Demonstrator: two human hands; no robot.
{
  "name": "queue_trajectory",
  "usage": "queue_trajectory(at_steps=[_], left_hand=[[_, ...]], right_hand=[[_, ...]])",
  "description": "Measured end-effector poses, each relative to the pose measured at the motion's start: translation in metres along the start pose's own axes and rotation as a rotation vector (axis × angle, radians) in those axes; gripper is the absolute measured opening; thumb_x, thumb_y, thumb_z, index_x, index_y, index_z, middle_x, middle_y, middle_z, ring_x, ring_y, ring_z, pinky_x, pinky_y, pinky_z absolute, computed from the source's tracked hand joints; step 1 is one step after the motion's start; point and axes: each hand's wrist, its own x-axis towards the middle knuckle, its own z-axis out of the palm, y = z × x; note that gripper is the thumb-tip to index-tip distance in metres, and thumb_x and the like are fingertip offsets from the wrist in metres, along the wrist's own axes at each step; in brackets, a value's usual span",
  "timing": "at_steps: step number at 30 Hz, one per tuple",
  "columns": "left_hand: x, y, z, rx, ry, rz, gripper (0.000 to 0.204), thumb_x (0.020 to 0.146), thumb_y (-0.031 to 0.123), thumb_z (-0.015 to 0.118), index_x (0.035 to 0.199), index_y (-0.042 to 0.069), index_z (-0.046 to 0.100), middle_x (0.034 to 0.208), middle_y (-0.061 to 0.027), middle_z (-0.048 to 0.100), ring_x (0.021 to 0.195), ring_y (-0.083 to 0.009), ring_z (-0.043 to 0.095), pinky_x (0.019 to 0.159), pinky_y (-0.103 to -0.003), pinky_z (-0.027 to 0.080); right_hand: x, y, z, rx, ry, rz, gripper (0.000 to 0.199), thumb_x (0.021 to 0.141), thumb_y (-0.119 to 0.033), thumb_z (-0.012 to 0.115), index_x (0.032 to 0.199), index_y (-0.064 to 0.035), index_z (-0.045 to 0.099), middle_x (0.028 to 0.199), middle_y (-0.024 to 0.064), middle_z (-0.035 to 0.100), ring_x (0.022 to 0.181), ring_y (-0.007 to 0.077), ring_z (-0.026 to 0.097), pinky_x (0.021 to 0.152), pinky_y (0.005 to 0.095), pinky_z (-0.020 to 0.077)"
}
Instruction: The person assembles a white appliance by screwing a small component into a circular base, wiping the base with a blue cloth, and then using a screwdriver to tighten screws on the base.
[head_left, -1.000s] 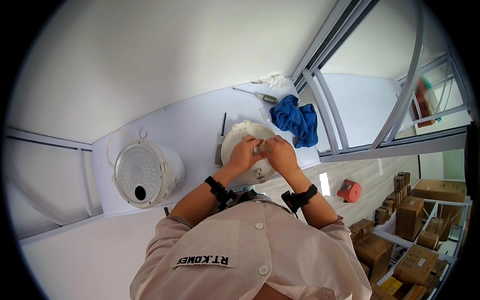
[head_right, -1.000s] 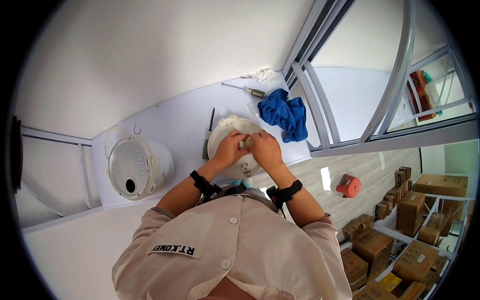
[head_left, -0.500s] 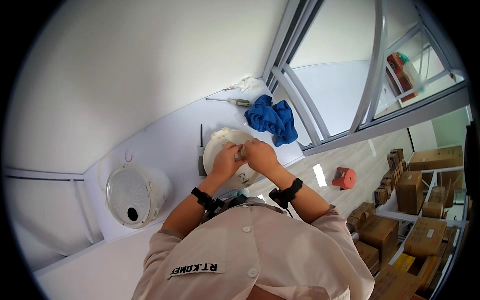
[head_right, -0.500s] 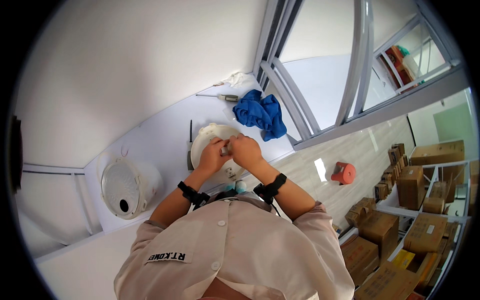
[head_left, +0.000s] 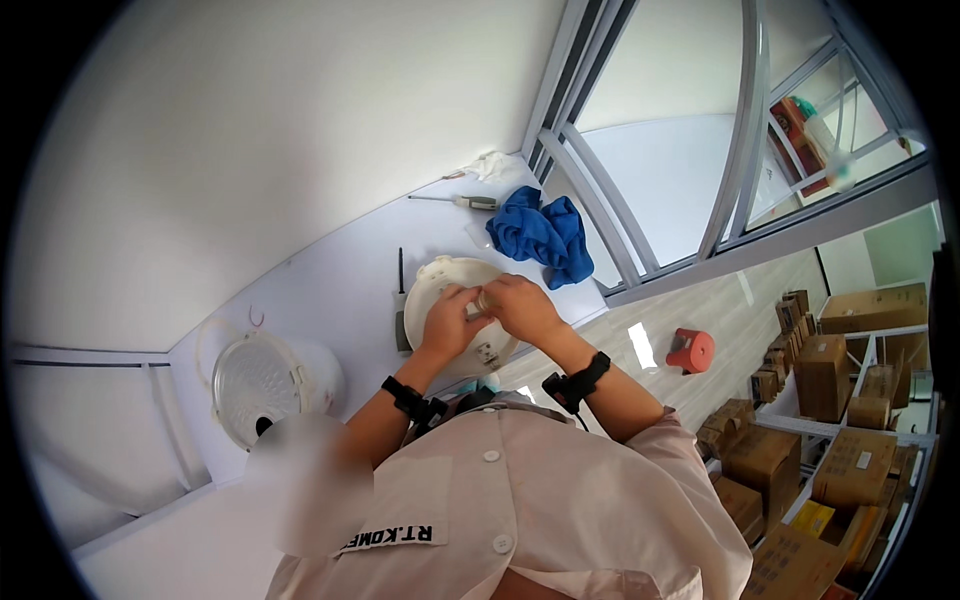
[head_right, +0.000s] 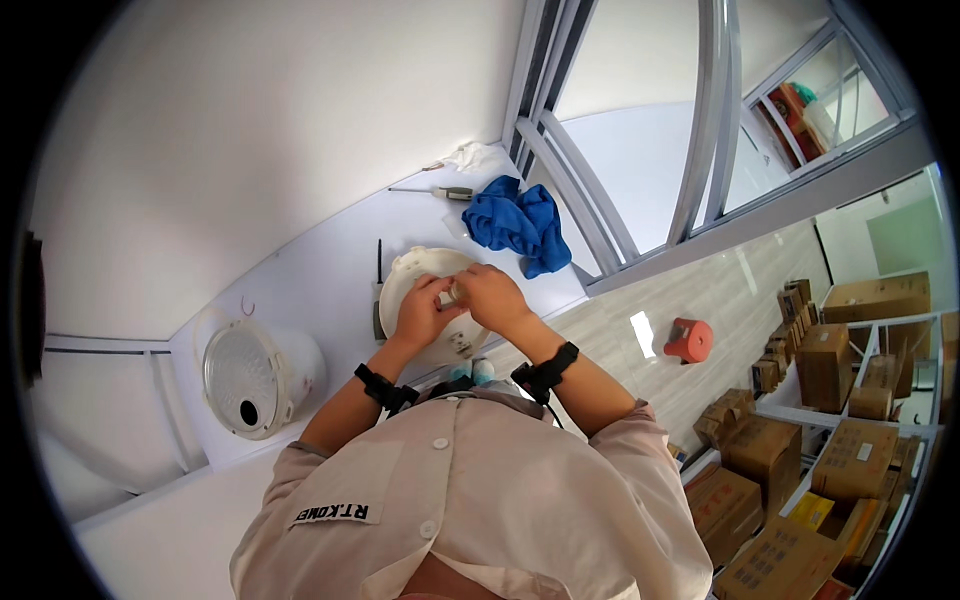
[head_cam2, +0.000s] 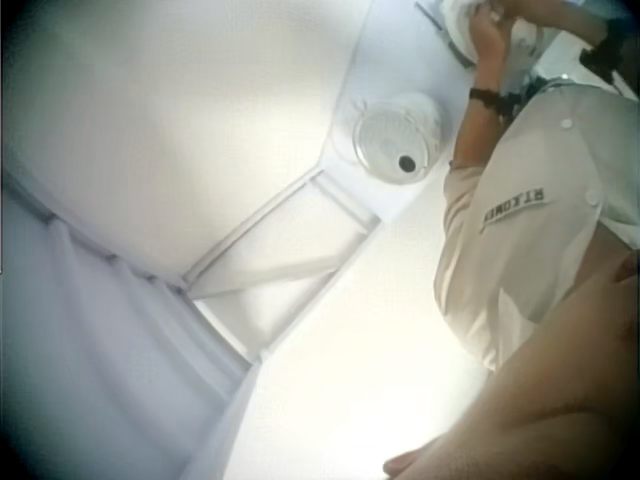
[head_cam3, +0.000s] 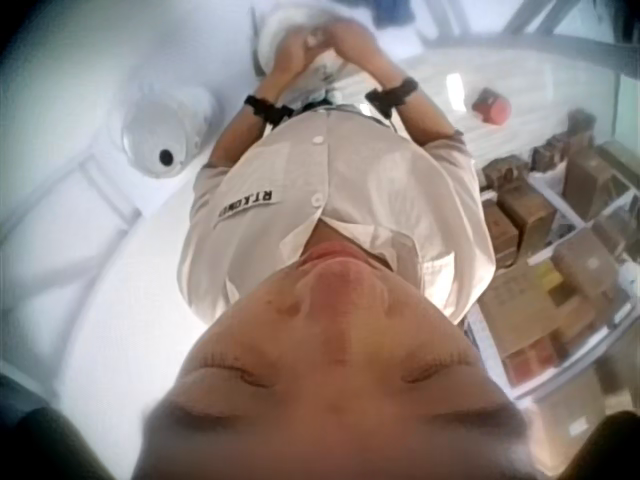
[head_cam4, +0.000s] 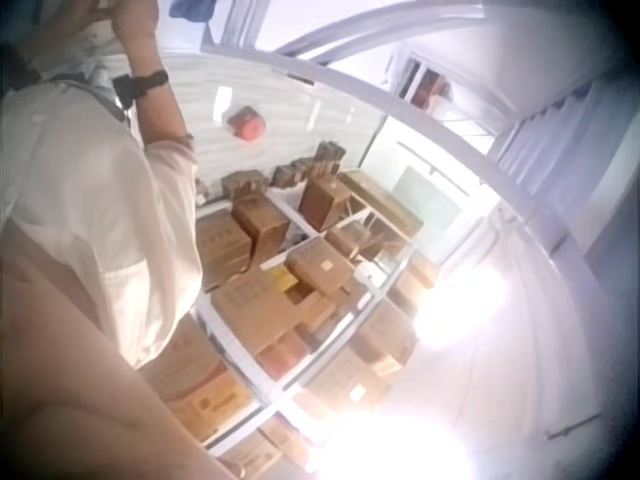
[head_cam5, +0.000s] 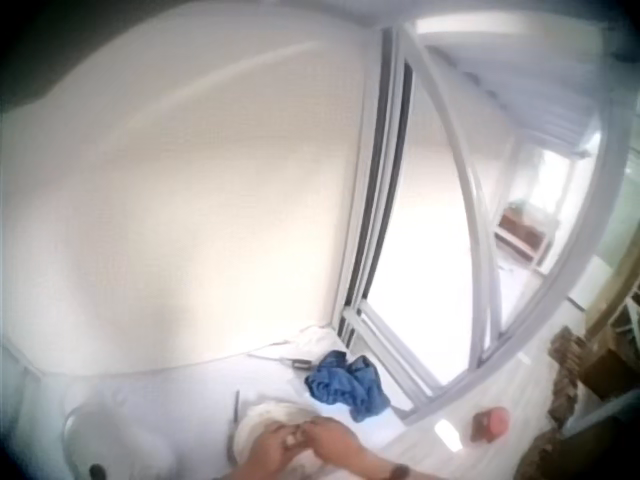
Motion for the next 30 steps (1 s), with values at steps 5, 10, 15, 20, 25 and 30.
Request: queue_trajectory(at_steps=[5,10,15,20,25,30], left_hand=[[-0.002,0.000,-0.001,0.033,0.057,0.068,0.053,0.075,0.014,0.093,0.124,0.006,0.075,0.101,-0.0076,0.065,0.070,-0.0189,0.062,0.067,-0.034,0.053],[-0.001,0.003,-0.003,-0.006,0.021,0.008,0.054,0.075,0.016,0.094,0.124,0.006,0.075,0.100,-0.0077,0.065,0.071,-0.0195,0.063,0.068,-0.035,0.053],[-0.001,0.002,-0.003,-0.008,0.022,0.004,0.053,0.075,0.017,0.094,0.124,0.008,0.076,0.102,-0.0080,0.065,0.072,-0.0204,0.064,0.069,-0.036,0.054],[-0.001,-0.004,-0.001,-0.013,0.030,0.030,0.054,0.074,0.016,0.094,0.125,0.010,0.076,0.104,-0.0077,0.066,0.074,-0.0204,0.065,0.070,-0.036,0.055],[-0.001,0.004,-0.006,-0.069,-0.040,-0.085,0.052,0.076,0.019,0.091,0.125,0.011,0.075,0.110,-0.0101,0.068,0.087,-0.0287,0.070,0.081,-0.041,0.057],[-0.001,-0.004,-0.002,-0.046,-0.002,-0.045,0.055,0.074,0.021,0.093,0.125,0.011,0.076,0.109,-0.0089,0.067,0.082,-0.0248,0.068,0.078,-0.038,0.057]], right_hand=[[-0.002,-0.007,-0.003,0.037,-0.007,0.029,0.030,0.079,-0.006,0.080,0.108,-0.0060,0.072,0.106,0.0180,0.070,0.101,0.0416,0.069,0.086,0.0477,0.0576],[0.000,-0.005,-0.009,0.037,-0.028,0.017,0.032,0.079,-0.004,0.080,0.110,-0.0044,0.071,0.109,0.0184,0.070,0.102,0.0423,0.069,0.088,0.0478,0.0579],[-0.001,-0.004,-0.018,0.139,-0.025,-0.037,0.036,0.083,-0.004,0.080,0.118,-0.0041,0.070,0.115,0.0182,0.071,0.105,0.0406,0.070,0.090,0.0448,0.0582],[-0.003,0.015,-0.019,0.497,-0.064,0.201,0.039,0.098,-0.007,0.073,0.136,-0.0001,0.064,0.122,0.0167,0.074,0.103,0.0248,0.073,0.094,0.0363,0.0568],[-0.005,0.023,-0.020,0.875,-0.039,0.404,0.044,0.106,-0.011,0.065,0.147,-0.0011,0.055,0.114,0.0128,0.073,0.102,0.0195,0.071,0.089,0.0339,0.0582],[-0.004,0.033,-0.016,1.001,-0.146,0.424,0.039,0.111,-0.013,0.057,0.149,-0.0038,0.055,0.118,0.0087,0.072,0.101,0.0152,0.068,0.091,0.0314,0.0569]])
